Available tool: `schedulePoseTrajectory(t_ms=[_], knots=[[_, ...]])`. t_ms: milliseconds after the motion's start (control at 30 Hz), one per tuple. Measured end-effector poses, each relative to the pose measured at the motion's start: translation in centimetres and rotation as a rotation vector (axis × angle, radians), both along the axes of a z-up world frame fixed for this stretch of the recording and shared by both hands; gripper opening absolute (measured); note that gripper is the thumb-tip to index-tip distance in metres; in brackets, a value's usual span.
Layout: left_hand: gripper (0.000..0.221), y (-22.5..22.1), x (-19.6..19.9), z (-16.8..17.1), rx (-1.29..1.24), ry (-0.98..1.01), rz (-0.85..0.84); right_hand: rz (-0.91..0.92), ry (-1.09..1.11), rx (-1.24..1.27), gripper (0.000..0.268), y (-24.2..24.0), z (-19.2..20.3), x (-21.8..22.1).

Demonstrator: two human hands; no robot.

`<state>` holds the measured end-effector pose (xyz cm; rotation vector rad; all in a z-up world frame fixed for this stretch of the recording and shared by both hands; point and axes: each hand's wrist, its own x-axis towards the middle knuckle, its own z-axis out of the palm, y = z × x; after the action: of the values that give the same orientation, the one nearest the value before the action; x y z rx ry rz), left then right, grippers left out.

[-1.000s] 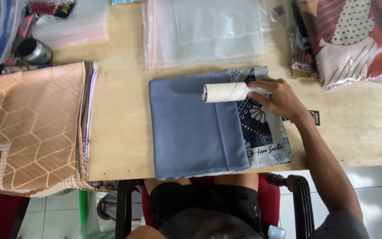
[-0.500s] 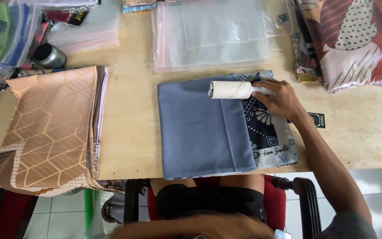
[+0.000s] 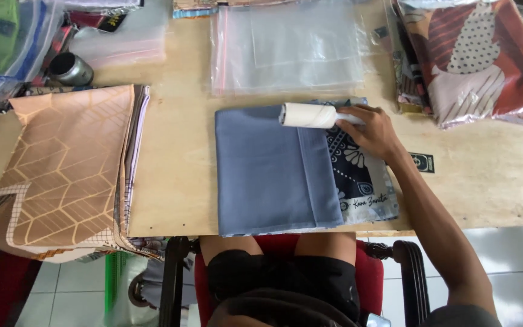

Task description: A person uses a lint roller to clean a piece of fabric and then folds it neatly on a table.

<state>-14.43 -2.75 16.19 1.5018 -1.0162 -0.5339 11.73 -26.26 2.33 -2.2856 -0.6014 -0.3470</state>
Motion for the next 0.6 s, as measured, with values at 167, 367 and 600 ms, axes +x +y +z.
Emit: schedulePoseTrajectory(t_ms=[167,367,600], knots=[[0.052,0.9,5.6,-4.8,-0.056,-0.045,0.108,0.054,-0.057,0.010,0.017,0.4,0.4,-1.1],[0.066,-2.3,14.9,-14.1,0.200,-0.860,0.137,0.081,-0.087,-0.047,0.016,0.1,2.0,-2.2],[0.076,-1.2,15.7,-16.3,0.390,-0.965,-0.010,0.053,-0.107,-0.254,0.021,0.5,2.4,-3.0]])
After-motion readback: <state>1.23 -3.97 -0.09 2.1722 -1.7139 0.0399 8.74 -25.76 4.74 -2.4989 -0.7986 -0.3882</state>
